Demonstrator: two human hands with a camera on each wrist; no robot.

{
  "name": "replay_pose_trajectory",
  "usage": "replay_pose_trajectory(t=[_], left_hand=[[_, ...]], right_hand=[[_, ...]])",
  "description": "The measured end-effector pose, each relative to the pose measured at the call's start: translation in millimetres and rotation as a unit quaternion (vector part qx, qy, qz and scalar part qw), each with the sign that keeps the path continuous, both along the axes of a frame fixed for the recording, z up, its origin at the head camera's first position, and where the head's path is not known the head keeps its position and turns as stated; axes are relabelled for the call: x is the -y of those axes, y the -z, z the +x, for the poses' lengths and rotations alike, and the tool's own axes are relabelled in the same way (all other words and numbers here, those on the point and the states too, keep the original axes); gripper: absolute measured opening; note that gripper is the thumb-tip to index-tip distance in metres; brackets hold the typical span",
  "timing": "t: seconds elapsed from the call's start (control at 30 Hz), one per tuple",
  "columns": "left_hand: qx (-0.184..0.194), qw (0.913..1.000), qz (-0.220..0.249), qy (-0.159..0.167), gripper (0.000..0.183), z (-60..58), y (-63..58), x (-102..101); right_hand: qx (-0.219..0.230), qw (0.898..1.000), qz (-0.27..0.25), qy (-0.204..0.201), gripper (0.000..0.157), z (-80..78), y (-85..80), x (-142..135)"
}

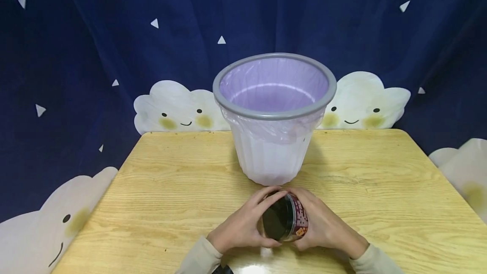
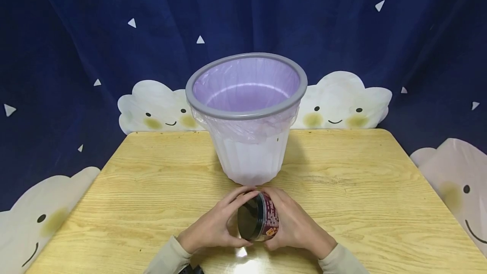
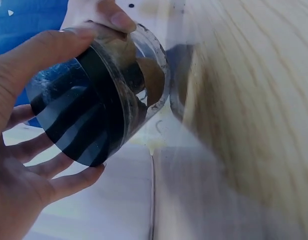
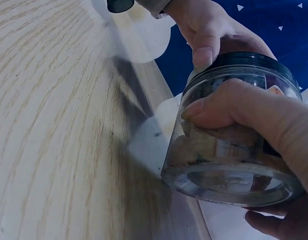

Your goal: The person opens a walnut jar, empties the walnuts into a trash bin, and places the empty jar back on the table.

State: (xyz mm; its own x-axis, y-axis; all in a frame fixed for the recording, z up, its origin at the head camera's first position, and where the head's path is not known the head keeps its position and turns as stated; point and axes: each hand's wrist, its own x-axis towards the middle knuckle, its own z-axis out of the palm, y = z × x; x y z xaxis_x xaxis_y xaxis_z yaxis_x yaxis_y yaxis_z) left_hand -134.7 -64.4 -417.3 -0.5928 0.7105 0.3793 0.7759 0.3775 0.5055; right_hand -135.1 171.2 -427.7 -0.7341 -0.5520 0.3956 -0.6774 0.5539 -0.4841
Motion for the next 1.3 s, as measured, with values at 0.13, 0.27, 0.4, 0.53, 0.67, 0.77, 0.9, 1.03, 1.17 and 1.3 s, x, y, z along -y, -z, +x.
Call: replay_pose_trajectory(t=[0.13, 0.27, 0.4, 0.53, 0.67, 0.77, 0.9, 1.03, 1.17, 1.3], left_hand=[[-0.007, 0.9999, 0.003, -0.011, 0.108, 0.8, -0.2, -0.4], [-0.005, 0.9999, 0.006, -0.011, 0.115, 1.2, 0.4, -1.5], [0.0, 1.0, 0.003, 0.006, 0.116, 1.7, 1.7, -1.1], [-0.001, 0.9999, 0.008, 0.007, 0.111, 1.7, 2.0, -1.0], [-0.011, 0.9999, 0.01, -0.005, 0.11, 1.2, 2.9, -1.9], [-0.014, 0.9999, 0.002, -0.006, 0.112, 0.8, 2.7, -1.5], [-0.019, 0.9998, -0.006, 0.001, 0.111, 0.1, 2.3, -0.5], [-0.017, 0.9998, -0.001, -0.004, 0.107, -0.2, 2.1, -0.4], [-0.015, 0.9999, 0.001, -0.006, 0.109, 0.7, 1.6, -0.7], [-0.017, 0.9998, 0.0, 0.006, 0.111, 0.8, 1.0, -0.8]], right_hand=[[-0.002, 1.0, 0.003, -0.001, 0.11, 0.1, -0.2, -0.1], [-0.012, 1.0, 0.002, -0.001, 0.11, 0.1, 0.1, -0.1], [-0.006, 1.0, 0.003, -0.001, 0.112, 1.2, 1.0, 0.1], [0.0, 1.0, 0.001, -0.003, 0.112, 1.4, 1.1, 0.1], [-0.007, 1.0, 0.0, -0.004, 0.111, 0.8, 0.9, -0.4], [-0.006, 1.0, 0.001, -0.001, 0.11, 0.5, 0.5, -0.5], [0.001, 1.0, 0.002, 0.002, 0.11, 0.3, -0.2, -0.6], [0.001, 1.0, 0.004, 0.004, 0.11, 0.1, -0.9, -0.6], [0.0, 1.0, 0.006, 0.005, 0.111, 0.7, -0.7, -0.4], [0.002, 1.0, 0.003, 0.003, 0.111, 0.9, -0.6, 0.1]])
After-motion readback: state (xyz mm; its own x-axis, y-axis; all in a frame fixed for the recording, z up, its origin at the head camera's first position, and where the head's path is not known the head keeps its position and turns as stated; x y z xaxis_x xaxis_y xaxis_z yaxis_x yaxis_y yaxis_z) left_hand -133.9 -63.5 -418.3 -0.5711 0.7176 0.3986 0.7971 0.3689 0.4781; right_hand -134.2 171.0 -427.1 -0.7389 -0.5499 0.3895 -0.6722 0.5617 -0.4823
